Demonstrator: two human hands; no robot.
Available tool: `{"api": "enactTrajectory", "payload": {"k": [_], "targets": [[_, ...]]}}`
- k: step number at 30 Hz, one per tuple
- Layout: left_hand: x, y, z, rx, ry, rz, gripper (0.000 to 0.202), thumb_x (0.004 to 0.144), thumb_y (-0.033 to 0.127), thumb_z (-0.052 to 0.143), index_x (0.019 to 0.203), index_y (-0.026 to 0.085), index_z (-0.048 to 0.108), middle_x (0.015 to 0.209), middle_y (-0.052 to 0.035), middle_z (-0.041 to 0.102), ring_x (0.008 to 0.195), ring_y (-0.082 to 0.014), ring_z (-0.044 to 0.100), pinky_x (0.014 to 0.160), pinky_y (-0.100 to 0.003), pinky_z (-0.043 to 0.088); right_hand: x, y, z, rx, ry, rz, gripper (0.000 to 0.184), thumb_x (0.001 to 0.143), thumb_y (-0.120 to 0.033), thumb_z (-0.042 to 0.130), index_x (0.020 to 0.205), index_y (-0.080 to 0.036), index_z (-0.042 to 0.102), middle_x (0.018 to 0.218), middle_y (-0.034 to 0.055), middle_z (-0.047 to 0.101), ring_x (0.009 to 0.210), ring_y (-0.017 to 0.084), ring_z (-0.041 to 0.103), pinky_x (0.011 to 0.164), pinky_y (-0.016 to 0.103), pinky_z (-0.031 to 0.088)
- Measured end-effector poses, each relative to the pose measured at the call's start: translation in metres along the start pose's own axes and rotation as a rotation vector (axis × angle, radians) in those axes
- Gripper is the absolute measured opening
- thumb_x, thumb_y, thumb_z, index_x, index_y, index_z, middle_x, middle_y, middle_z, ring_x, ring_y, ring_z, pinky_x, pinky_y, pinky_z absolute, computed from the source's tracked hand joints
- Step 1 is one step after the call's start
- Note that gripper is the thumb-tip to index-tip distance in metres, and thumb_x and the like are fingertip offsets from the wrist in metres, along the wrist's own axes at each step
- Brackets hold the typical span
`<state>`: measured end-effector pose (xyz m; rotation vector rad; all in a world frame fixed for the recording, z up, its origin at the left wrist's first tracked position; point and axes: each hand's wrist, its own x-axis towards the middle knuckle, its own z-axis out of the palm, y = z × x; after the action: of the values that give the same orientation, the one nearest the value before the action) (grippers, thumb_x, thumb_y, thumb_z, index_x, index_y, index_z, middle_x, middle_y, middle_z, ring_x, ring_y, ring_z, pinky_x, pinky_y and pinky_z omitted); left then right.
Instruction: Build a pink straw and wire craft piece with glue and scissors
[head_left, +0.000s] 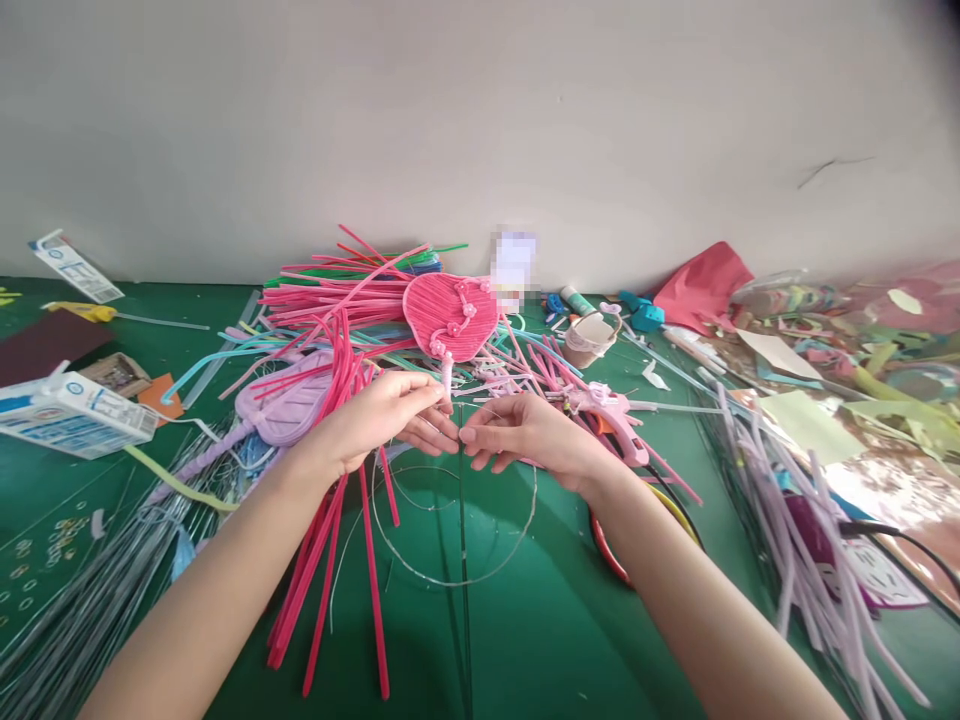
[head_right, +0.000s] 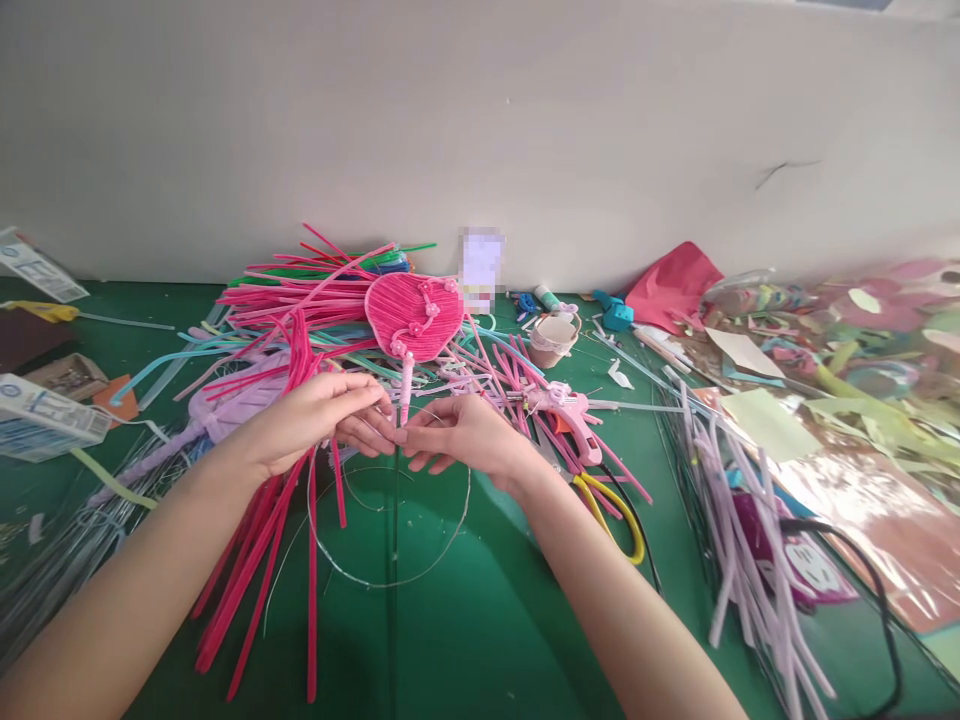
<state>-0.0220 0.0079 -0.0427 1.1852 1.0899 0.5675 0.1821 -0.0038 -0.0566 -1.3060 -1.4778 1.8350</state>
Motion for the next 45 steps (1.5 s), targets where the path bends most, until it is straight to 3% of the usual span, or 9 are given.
{"api": "enactTrajectory", "payload": {"k": [6,11,18,28,34,41,45], "targets": [[0.0,0.001,0.0,0.001,0.005,0.013,0.033,0.083,0.046,0.068,0.08,0.014,0.061,0.074,-0.0078,0.075,0.067,-0.0192,0.074,0.062,-0.028,0.059,0.002,-0.005,0.009,-0.075,0.075,0.017,0.03,0.066,-0.036,0.084,0.069,-0.015,0.064,0.063,0.0007,0.07,0.057,0.009,0.064,0.053,0.018,0.049],[-0.001,0.002,-0.001,0.058,0.01,0.029,0.034,0.072,0.042,0.08,0.083,0.015,0.063,0.074,-0.0046,0.074,0.067,-0.0175,0.073,0.062,-0.026,0.058,0.003,-0.006,0.011,-0.061,0.055,0.003,0.033,0.062,-0.039,0.087,0.065,-0.015,0.065,0.06,0.0006,0.069,0.055,0.009,0.063,0.054,0.019,0.049],[-0.001,0.002,-0.002,0.109,-0.006,0.091,0.031,0.079,0.044,0.073,0.082,0.016,0.062,0.075,-0.0022,0.069,0.07,-0.0166,0.07,0.063,-0.027,0.056,0.003,-0.006,0.008,-0.045,0.025,-0.029,0.032,0.063,-0.041,0.086,0.071,-0.014,0.07,0.064,0.0017,0.071,0.059,0.01,0.065,0.058,0.02,0.05],[-0.002,0.005,-0.006,0.111,-0.013,0.043,0.048,0.076,0.061,0.069,0.088,0.015,0.062,0.086,-0.0058,0.07,0.077,-0.0192,0.071,0.062,-0.026,0.054,0.002,-0.012,0.0,-0.102,-0.015,-0.037,0.029,0.066,-0.039,0.084,0.07,-0.016,0.067,0.063,0.0003,0.069,0.06,0.01,0.065,0.056,0.019,0.05],[-0.003,0.005,-0.005,0.149,0.009,0.059,0.04,0.076,0.053,0.072,0.089,0.016,0.064,0.086,-0.0049,0.07,0.079,-0.019,0.071,0.065,-0.027,0.054,0.001,-0.012,-0.003,-0.11,-0.033,-0.044,0.031,0.067,-0.042,0.082,0.069,-0.016,0.066,0.066,0.0009,0.07,0.062,0.011,0.067,0.055,0.02,0.051],[-0.004,0.005,0.002,0.195,0.059,0.128,0.028,0.077,0.041,0.073,0.081,0.016,0.063,0.067,0.001,0.062,0.052,-0.0098,0.057,0.047,-0.022,0.048,0.001,-0.013,0.0,-0.119,-0.025,-0.041,0.03,0.067,-0.041,0.083,0.069,-0.016,0.066,0.063,0.0,0.069,0.058,0.009,0.065,0.055,0.019,0.05],[-0.004,0.004,0.005,0.185,0.089,0.156,0.021,0.08,0.036,0.071,0.08,0.016,0.062,0.066,0.0023,0.06,0.046,-0.0077,0.054,0.043,-0.02,0.047,0.002,-0.012,0.001,-0.111,-0.022,-0.037,0.031,0.067,-0.041,0.083,0.069,-0.015,0.066,0.064,0.0005,0.07,0.06,0.01,0.066,0.055,0.018,0.05]]}}
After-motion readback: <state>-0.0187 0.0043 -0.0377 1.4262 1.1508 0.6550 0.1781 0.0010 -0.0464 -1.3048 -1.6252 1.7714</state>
